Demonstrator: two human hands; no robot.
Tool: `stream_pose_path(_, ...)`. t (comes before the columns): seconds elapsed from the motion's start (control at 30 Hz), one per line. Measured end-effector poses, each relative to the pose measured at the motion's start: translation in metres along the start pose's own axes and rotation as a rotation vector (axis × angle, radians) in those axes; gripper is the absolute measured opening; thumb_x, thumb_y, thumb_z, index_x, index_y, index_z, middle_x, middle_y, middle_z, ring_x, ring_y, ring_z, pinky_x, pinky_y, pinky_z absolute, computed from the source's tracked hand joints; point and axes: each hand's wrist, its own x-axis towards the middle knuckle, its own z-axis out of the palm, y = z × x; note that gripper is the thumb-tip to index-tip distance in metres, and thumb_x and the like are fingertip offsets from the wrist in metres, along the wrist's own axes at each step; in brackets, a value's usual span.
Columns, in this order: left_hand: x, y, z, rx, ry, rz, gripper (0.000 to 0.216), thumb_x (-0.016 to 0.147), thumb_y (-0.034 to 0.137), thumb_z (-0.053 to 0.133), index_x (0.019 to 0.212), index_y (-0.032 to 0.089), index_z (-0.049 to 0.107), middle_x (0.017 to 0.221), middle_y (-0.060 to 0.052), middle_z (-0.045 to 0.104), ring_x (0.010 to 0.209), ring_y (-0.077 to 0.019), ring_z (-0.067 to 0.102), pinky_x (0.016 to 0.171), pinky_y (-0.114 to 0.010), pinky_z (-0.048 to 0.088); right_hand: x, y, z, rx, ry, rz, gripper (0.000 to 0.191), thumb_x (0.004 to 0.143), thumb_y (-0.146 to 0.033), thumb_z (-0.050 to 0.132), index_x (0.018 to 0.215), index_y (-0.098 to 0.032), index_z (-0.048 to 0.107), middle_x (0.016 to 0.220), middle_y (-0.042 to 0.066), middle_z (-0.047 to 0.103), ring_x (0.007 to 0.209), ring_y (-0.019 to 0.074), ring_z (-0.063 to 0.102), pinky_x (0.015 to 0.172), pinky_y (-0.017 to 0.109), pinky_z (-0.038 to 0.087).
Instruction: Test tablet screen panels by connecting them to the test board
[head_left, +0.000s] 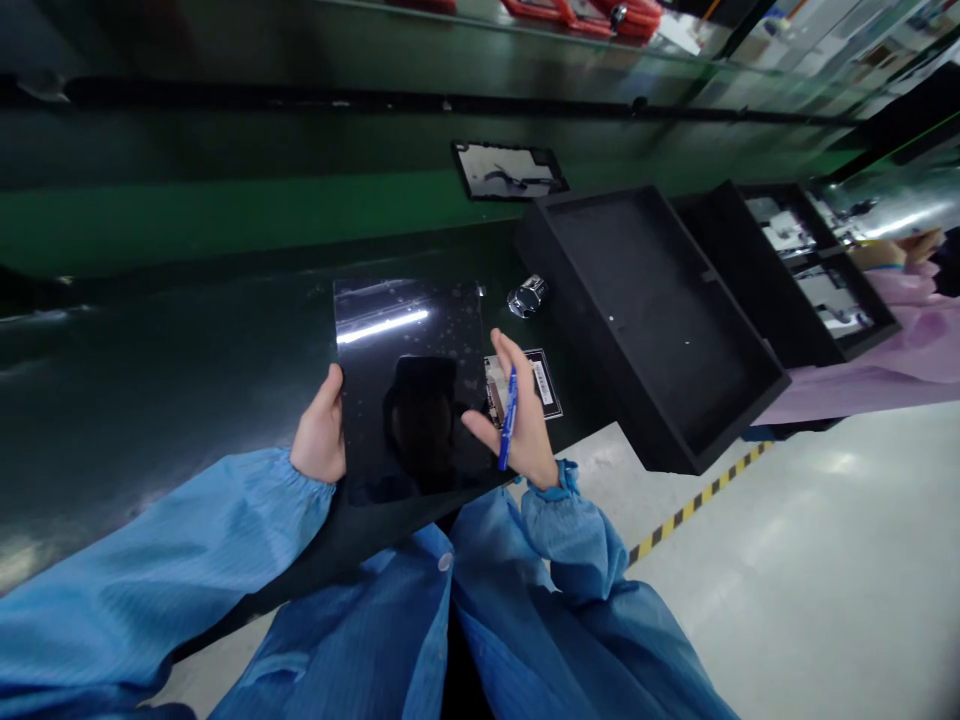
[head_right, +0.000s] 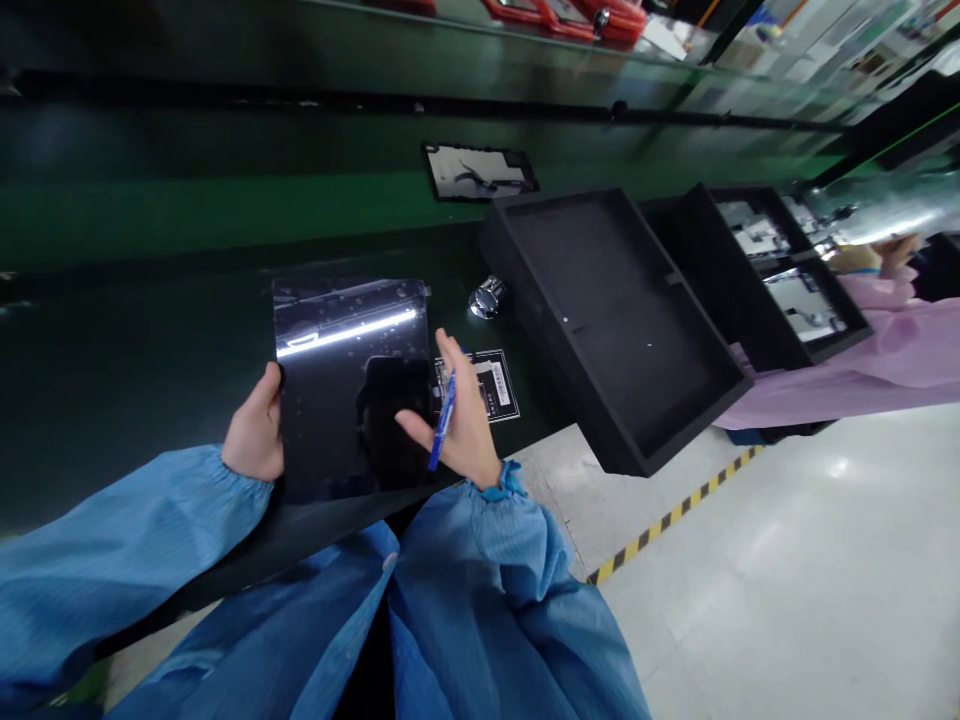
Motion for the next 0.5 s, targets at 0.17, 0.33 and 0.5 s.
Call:
stream_pose_path(0.17, 0.003, -0.005, -0.002, 0.052, -0.004, 0.013, 0.048, 0.098, 0.055, 0.042, 0.126, 0.023, 0.066, 0.097, -0.006, 0.079, 0.102, -0.0305, 0.074, 0.085, -0.044, 0.062, -0.009, -0.021, 0.015, 0.132, -0.089, 0.081, 0.074, 0.103, -0.042, 0.042, 0.161, -0.031, -0.003, 0.170, 0.000, 0.017, 0.158, 0.0231, 0.017, 0.131, 0.050, 0.022)
stream_pose_path(0.33, 0.007, -0.007, -0.007, 0.045, -0.065, 0.041, 0.049, 0.094, 0.056, 0.050, 0.127, 0.024, 0.067, 0.099, -0.007, 0.079, 0.102, -0.0319, 0.074, 0.086, -0.046, 0.062, -0.009, -0.020, 0.022, 0.048, -0.008, 0.136, 0.081, 0.098, -0.040, 0.055, 0.161, -0.036, 0.005, 0.170, -0.002, 0.017, 0.158, 0.0266, 0.013, 0.132, 0.055, 0.017)
stream_pose_path(0.5, 0.007, -0.008, -0.007, 0.071, -0.052, 0.063, 0.049, 0.098, 0.053, 0.044, 0.129, 0.022, 0.066, 0.105, -0.007, 0.079, 0.106, -0.0286, 0.073, 0.089, -0.042, 0.061, -0.011, -0.019, 0.026, 0.030, -0.006, 0.116, 0.099, 0.089, -0.044, 0.069, 0.161, -0.033, 0.001, 0.170, 0.004, 0.015, 0.158, 0.0318, 0.014, 0.130, 0.058, 0.019)
